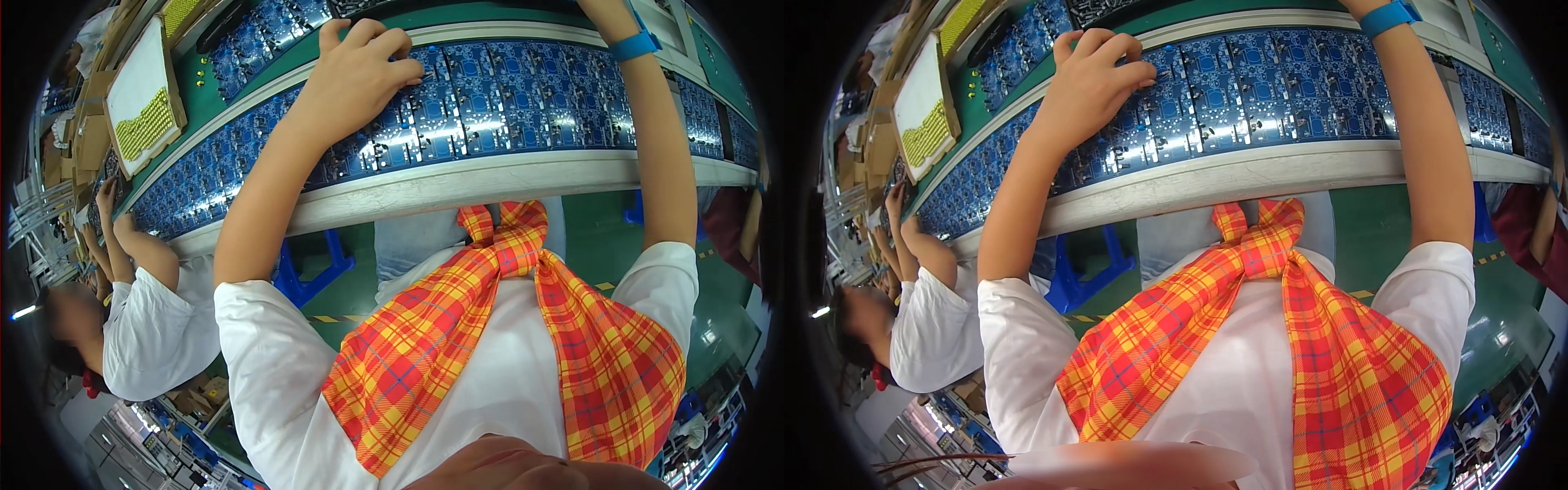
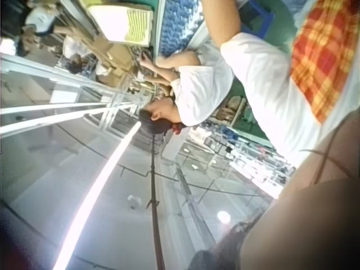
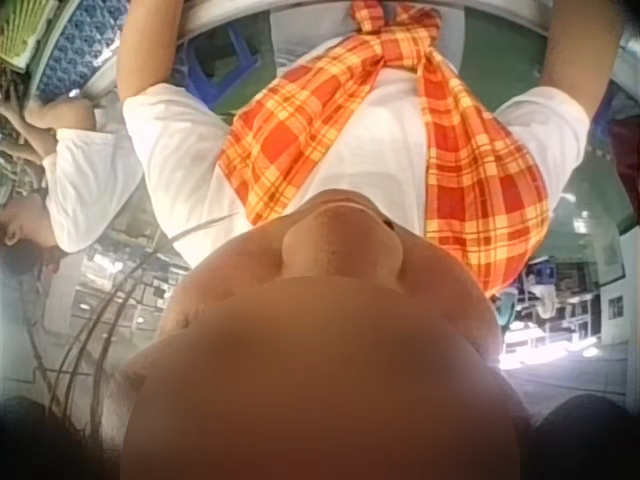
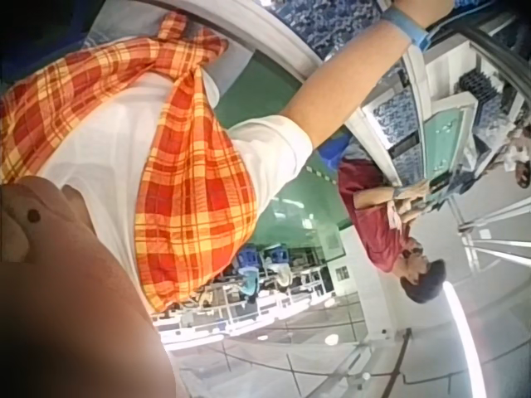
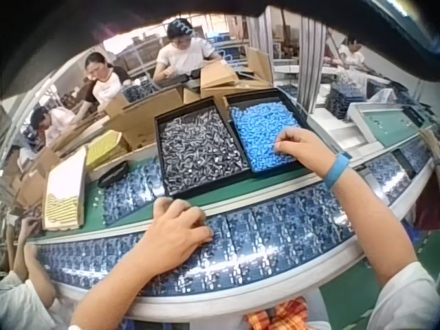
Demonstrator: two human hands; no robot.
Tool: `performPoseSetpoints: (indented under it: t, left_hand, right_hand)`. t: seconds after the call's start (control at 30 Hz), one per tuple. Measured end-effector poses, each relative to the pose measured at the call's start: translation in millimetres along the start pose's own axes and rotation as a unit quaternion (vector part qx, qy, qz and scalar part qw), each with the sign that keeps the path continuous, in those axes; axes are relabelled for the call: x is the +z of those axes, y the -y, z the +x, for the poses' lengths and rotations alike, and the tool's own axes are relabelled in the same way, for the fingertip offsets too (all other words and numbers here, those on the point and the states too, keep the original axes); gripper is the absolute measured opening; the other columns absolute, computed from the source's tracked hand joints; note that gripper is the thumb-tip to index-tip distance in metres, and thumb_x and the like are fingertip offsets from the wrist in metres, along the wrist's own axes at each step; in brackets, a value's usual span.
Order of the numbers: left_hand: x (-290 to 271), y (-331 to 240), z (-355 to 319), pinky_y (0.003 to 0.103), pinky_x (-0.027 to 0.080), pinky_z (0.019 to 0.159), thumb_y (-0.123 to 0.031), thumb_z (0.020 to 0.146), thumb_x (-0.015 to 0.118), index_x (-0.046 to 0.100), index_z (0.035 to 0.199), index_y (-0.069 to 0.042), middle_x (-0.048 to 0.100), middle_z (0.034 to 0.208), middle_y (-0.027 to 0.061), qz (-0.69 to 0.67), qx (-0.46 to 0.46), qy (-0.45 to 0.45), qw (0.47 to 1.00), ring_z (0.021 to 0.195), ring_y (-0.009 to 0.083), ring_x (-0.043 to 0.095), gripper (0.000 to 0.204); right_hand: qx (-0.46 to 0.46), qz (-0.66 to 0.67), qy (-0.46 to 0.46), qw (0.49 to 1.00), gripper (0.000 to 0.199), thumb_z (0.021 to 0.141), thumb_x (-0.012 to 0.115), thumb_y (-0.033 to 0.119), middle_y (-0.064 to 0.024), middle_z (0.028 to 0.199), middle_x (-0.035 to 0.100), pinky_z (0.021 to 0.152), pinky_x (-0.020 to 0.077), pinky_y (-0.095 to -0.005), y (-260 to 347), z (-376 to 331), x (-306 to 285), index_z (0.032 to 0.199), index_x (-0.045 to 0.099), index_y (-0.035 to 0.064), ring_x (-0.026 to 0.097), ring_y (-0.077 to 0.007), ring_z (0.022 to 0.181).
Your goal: Manually assembling small components onto circuit boards on an electronics production line.
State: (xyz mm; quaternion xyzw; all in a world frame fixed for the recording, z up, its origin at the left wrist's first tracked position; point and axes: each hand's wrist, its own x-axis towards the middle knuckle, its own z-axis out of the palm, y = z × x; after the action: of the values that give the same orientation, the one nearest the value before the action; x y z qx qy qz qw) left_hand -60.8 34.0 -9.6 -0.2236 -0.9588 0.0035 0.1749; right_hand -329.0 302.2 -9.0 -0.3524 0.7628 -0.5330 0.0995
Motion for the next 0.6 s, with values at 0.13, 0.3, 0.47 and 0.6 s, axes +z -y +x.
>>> performPoseSetpoints:
  t: [0.13,0.3,0.47,0.6]
  left_hand:
    - [-1.5,4.3,2.8,0.052,0.032,0.111,-0.019,0.089,0.072,0.074,0.097,-0.022,0.064,0.110,-0.0022,0.037,0.037,0.012,0.999,0.119,0.0228,0.055,0.009]
    - [-3.5,7.4,7.6,0.052,0.030,0.113,-0.011,0.084,0.073,0.071,0.101,-0.025,0.061,0.122,-0.0039,0.069,0.068,0.056,0.994,0.124,0.0248,0.052,0.023]
    - [-1.3,10.5,7.3,0.051,0.031,0.113,-0.011,0.084,0.073,0.071,0.102,-0.025,0.062,0.123,-0.0037,0.052,0.074,0.044,0.995,0.125,0.0250,0.052,0.023]
    - [1.2,11.1,6.0,0.049,0.033,0.112,-0.012,0.084,0.073,0.071,0.100,-0.024,0.062,0.121,-0.0028,0.051,0.073,0.043,0.995,0.125,0.0254,0.052,0.021]
  right_hand:
    - [0.011,-0.011,0.000,1.000,0.016,0.096,0.067,0.018,-0.0030,0.090,0.068,0.080,0.0487,-0.0262,5.5,-2.8,0.3,0.096,0.068,0.0017,0.061,-0.0114,0.085]
    - [0.015,0.001,-0.004,1.000,0.016,0.096,0.067,0.018,-0.0034,0.091,0.068,0.081,0.0488,-0.0263,-0.3,-0.6,-0.3,0.096,0.068,0.0017,0.062,-0.0117,0.086]
    - [0.012,0.016,0.001,1.000,0.015,0.096,0.066,0.017,-0.0036,0.091,0.068,0.080,0.0491,-0.0266,-3.4,-0.5,0.1,0.097,0.068,0.0023,0.062,-0.0122,0.086]
    - [0.046,0.044,-0.020,0.998,0.014,0.097,0.064,0.018,-0.0027,0.090,0.067,0.078,0.0485,-0.0255,9.3,-2.4,1.2,0.096,0.067,0.0042,0.061,-0.0117,0.085]
